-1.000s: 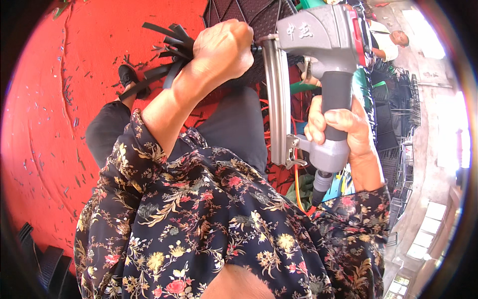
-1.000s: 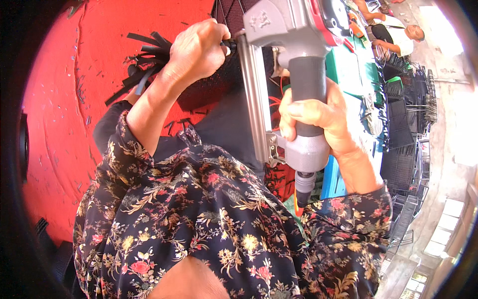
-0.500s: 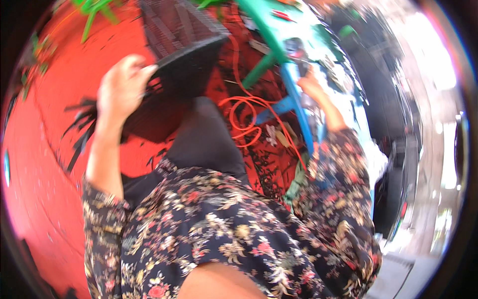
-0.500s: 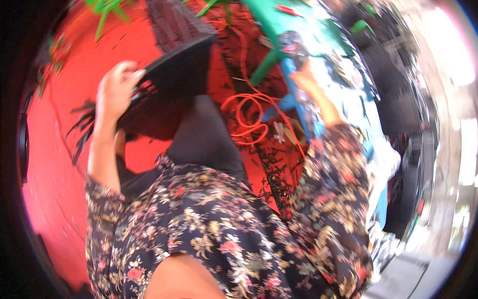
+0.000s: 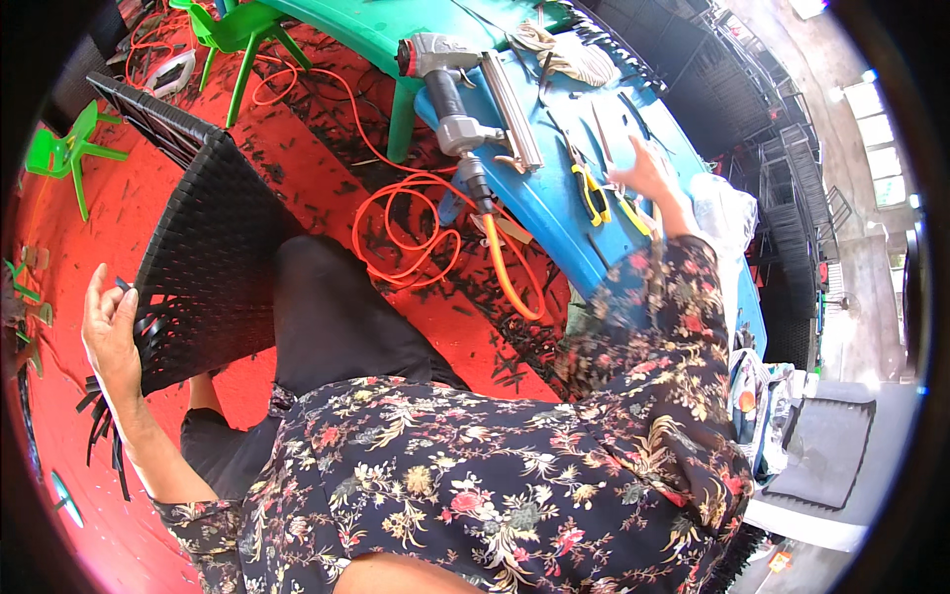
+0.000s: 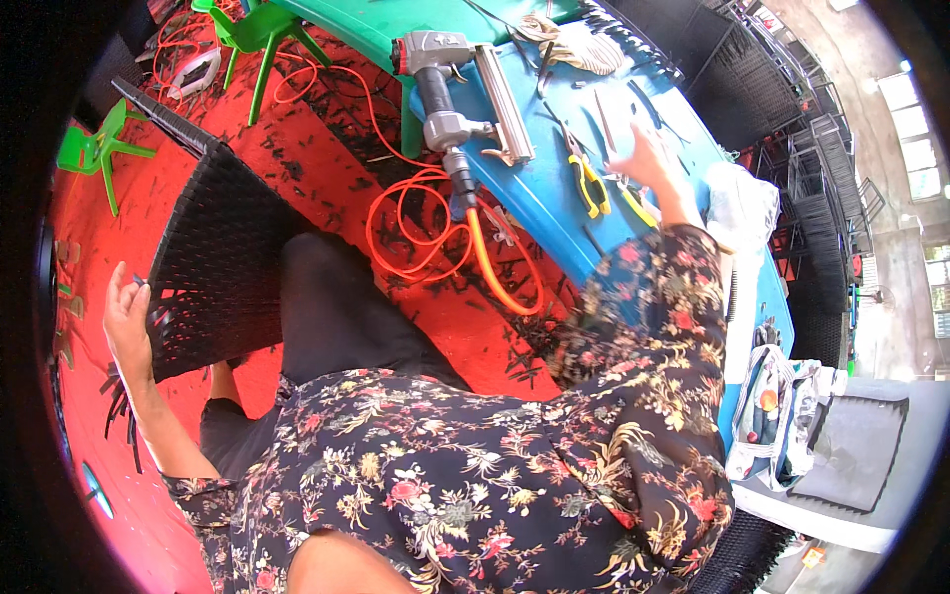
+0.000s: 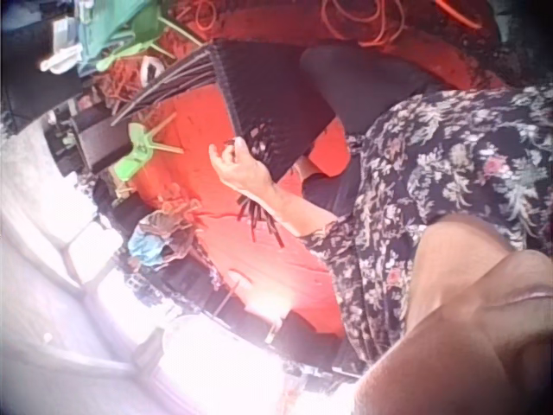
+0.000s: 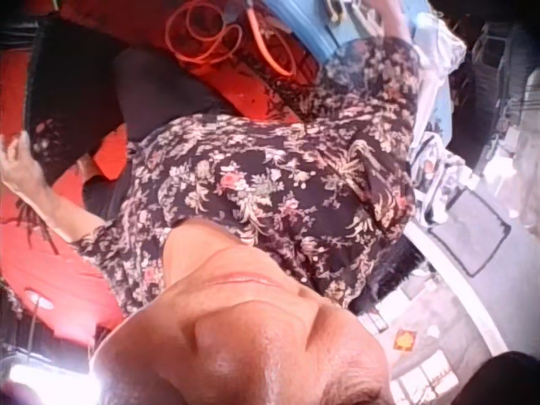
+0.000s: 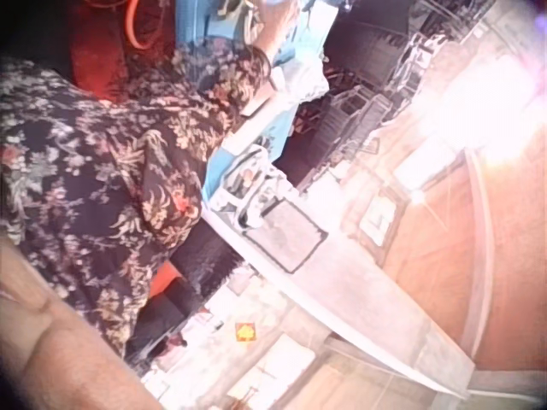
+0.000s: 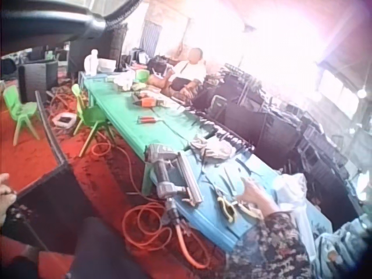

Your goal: The person assembles a dark wicker furniture panel by hand and using tools. They insert and secure strips, use a pneumatic nailer to fasten components, use pliers to pull or trim material, and hammer on the frame.

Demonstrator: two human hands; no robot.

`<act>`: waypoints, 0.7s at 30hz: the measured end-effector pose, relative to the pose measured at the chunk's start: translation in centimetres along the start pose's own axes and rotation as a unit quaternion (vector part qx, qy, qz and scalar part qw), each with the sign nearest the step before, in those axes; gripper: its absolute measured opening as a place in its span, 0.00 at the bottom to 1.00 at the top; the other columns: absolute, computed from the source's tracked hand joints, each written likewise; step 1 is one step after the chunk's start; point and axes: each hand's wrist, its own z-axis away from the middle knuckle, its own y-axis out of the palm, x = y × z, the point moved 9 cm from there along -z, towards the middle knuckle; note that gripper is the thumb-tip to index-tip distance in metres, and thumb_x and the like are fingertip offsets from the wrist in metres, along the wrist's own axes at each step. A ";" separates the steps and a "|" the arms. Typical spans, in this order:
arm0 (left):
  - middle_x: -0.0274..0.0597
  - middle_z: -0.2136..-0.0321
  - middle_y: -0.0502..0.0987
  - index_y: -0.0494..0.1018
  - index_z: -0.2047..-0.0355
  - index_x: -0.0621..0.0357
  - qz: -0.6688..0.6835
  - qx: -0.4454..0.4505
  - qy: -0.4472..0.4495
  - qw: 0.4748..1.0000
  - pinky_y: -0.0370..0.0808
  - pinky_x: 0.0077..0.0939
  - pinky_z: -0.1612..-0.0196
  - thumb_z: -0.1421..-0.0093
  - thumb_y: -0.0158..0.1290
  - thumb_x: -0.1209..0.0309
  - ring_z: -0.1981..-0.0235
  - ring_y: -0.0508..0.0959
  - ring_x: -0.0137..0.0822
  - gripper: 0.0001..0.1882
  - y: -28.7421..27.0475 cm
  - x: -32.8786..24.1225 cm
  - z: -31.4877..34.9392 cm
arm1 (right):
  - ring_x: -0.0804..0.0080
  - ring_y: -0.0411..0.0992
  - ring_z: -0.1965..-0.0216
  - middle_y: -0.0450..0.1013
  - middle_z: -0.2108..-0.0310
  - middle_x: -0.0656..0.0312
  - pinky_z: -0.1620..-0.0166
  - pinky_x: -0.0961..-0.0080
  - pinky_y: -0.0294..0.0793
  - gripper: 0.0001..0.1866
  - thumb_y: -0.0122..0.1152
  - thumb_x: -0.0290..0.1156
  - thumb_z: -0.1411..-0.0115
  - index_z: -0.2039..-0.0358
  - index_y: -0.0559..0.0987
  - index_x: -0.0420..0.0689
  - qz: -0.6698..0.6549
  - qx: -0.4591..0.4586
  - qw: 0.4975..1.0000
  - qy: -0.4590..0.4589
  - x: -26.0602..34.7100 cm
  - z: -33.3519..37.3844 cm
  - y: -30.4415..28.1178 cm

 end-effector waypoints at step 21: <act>0.44 0.66 0.79 0.63 0.47 0.68 0.043 -0.087 0.022 0.995 0.75 0.24 0.57 0.50 0.56 0.78 0.63 0.79 0.32 0.29 -0.5 -0.7 0.7 | 0.72 0.71 0.65 0.75 0.63 0.58 0.59 0.74 0.70 0.25 0.60 0.31 0.50 0.50 0.73 0.37 -0.455 -0.192 0.855 -0.161 10.5 -0.4 -6.7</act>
